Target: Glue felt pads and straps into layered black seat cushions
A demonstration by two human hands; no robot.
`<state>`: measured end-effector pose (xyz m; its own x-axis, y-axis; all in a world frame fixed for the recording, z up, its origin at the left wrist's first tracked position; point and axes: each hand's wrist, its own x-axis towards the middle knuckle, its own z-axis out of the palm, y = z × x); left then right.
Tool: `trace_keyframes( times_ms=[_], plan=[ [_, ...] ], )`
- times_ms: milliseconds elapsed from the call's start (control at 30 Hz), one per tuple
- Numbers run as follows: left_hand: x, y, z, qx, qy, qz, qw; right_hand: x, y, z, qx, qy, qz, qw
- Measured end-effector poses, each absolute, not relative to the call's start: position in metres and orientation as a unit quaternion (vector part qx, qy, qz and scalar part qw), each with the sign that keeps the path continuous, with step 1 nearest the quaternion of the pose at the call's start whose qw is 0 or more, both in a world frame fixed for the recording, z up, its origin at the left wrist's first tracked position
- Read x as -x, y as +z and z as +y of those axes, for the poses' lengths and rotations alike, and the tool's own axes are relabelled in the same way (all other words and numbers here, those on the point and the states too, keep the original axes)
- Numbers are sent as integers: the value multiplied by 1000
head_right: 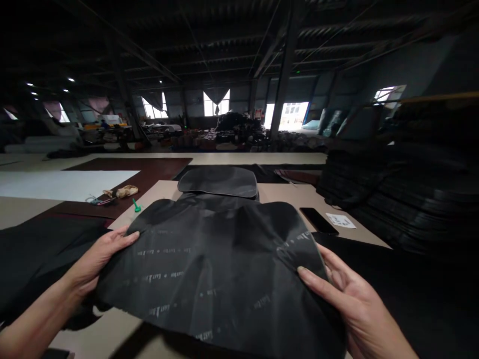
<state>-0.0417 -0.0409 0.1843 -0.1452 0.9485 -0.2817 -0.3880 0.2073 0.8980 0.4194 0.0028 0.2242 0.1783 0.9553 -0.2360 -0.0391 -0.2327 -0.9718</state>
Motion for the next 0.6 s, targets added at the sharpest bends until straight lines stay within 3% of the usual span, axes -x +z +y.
trace_keyframes(
  times_ms=[300, 600],
  plan=[
    [64, 166, 70, -308, 552, 510, 584, -398, 199, 115, 599, 521, -411, 448],
    [75, 176, 101, -312, 532, 501, 608, -392, 208, 137, 581, 575, -393, 421]
  ],
)
